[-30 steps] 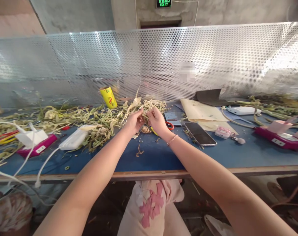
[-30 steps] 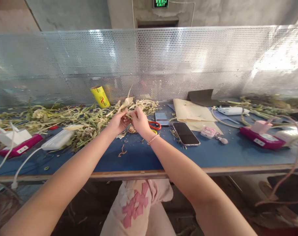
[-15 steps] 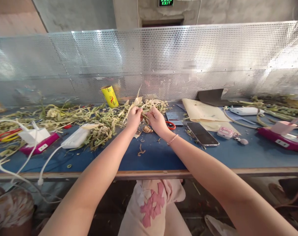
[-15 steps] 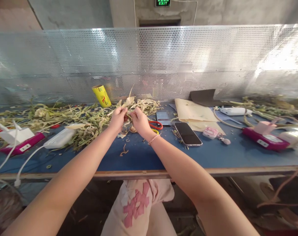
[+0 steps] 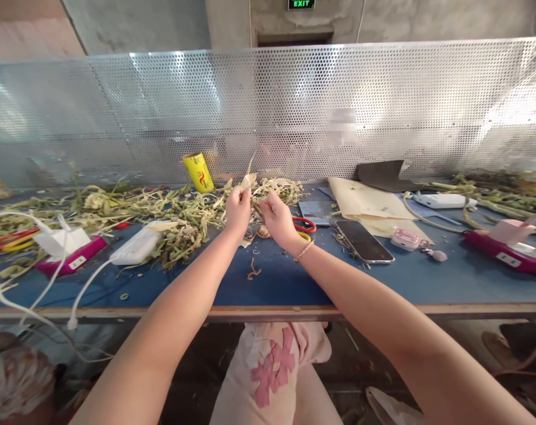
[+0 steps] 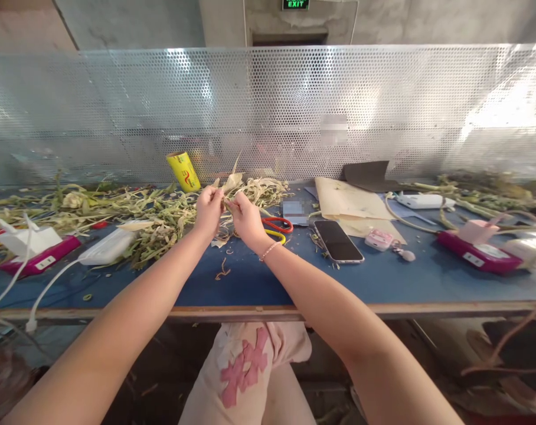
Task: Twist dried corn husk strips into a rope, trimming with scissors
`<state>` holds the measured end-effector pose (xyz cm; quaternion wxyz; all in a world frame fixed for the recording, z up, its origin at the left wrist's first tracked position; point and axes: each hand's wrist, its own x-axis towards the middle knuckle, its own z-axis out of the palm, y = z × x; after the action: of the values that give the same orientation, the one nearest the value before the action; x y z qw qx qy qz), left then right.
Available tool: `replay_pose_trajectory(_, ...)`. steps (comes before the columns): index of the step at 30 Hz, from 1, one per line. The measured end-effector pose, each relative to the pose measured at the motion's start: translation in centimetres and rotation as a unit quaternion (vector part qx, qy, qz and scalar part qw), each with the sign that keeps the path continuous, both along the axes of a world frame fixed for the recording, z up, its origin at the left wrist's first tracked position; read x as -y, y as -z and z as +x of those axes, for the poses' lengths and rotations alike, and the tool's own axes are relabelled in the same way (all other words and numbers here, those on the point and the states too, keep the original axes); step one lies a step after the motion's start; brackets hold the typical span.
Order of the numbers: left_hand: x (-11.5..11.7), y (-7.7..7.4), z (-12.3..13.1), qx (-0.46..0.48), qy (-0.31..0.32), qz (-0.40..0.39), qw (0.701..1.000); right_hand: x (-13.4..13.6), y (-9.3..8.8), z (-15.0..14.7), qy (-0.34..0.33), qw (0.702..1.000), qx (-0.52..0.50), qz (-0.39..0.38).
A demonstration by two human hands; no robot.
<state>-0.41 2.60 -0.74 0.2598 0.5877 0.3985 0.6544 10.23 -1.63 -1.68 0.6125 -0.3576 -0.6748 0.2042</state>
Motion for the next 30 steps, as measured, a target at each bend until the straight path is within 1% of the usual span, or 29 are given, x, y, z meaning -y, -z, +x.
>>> replay_pose_trajectory(2, 0.3, -0.1, -0.2, -0.013, 0.001, 0.018, 1.0, -0.2, 0.1, 0.3, 0.002, 1.0, 0.002, -0.013)
replay_pose_trajectory(3, 0.4, -0.1, -0.3, -0.025, 0.012, 0.023, 0.999, -0.3, 0.1, 0.6, 0.001, 1.0, 0.005, -0.023)
replay_pose_trajectory(7, 0.7, -0.4, -0.6, -0.057, 0.082, 0.016, 0.995, -0.5, 0.3, 1.8, -0.031, 0.997, 0.05, -0.05)
replay_pose_trajectory(9, 0.8, -0.5, -0.7, -0.061, 0.1, 0.011, 0.993, -0.4, 0.2, 2.2, -0.051, 0.995, 0.074, -0.047)
replay_pose_trajectory(13, 0.9, -0.8, -0.8, -0.078, 0.106, 0.014, 0.991, -0.1, 0.1, 2.2, -0.059, 0.994, 0.08, -0.042)
replay_pose_trajectory(18, 1.6, -1.1, -0.4, -0.077, 0.104, 0.003, 0.992, -0.1, 0.2, 1.7, -0.086, 0.992, 0.02, -0.088)
replay_pose_trajectory(22, 1.7, -1.2, 0.1, -0.062, 0.118, -0.015, 0.991, -0.5, 0.3, 1.7, -0.091, 0.99, 0.004, -0.111)
replay_pose_trajectory(25, 1.5, -1.1, 0.2, -0.025, 0.154, -0.049, 0.986, -0.9, 0.3, 2.0, -0.069, 0.994, 0.023, -0.083)
replay_pose_trajectory(27, 1.4, -1.1, 0.2, -0.002, 0.186, -0.08, 0.979, -1.1, 0.3, 2.3, -0.048, 0.997, 0.04, -0.046)
replay_pose_trajectory(30, 1.4, -1.1, -0.1, -0.002, 0.23, -0.114, 0.967, -1.4, 0.1, 2.8, -0.01, 0.999, 0.043, 0.012)
